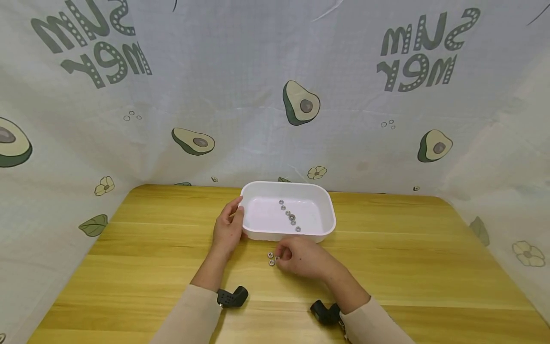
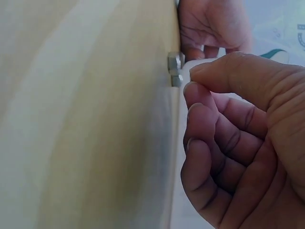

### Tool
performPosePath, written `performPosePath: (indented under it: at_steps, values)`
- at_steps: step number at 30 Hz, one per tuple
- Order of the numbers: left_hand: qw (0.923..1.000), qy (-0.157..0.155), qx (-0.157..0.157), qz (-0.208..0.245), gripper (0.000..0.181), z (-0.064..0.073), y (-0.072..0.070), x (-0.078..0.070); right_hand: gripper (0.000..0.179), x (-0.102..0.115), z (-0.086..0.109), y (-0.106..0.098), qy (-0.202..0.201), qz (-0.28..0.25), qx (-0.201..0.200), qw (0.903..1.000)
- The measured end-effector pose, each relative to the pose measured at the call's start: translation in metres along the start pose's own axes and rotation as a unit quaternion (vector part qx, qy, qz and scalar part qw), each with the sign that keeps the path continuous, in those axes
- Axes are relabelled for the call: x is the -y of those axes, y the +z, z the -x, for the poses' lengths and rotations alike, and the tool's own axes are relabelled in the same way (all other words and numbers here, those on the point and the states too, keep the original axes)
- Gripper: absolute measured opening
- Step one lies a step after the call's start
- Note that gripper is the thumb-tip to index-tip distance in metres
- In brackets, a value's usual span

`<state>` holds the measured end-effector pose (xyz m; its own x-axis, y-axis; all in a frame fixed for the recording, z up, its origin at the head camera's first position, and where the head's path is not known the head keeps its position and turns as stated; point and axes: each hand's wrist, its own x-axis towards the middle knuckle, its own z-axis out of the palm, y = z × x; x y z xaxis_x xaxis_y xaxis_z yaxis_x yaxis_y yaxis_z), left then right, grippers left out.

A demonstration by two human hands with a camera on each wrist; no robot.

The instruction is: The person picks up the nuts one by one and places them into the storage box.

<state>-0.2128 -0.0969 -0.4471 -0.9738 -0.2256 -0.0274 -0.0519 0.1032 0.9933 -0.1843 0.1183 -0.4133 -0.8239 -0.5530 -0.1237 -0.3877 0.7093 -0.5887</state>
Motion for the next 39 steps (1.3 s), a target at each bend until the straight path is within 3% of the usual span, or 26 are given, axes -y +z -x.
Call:
performPosePath:
  at_steps: [7, 16, 24, 32, 39]
  values:
    - [1.0000, 0.000, 0.001, 0.001, 0.040, -0.001, 0.000, 0.001, 0.004, 0.007, 0.008, -0.014, -0.022, 0.018, -0.033, 0.9991]
    - [1.0000, 0.000, 0.002, -0.002, 0.041, 0.000, -0.001, 0.002, 0.004, 0.008, 0.017, -0.034, -0.010, 0.003, -0.075, 0.9971]
    - [1.0000, -0.001, 0.003, -0.003, 0.041, 0.000, 0.000, 0.001, 0.005, 0.007, 0.023, -0.051, 0.036, -0.014, -0.121, 0.9920]
    - [1.0000, -0.002, 0.005, 0.007, 0.040, -0.001, 0.000, 0.002, 0.010, -0.009, 0.019, -0.055, 0.086, -0.006, -0.158, 0.9837]
    - [1.0000, -0.004, 0.004, 0.001, 0.040, -0.001, 0.000, 0.002, 0.014, -0.024, 0.005, -0.062, 0.077, 0.036, -0.184, 0.9793]
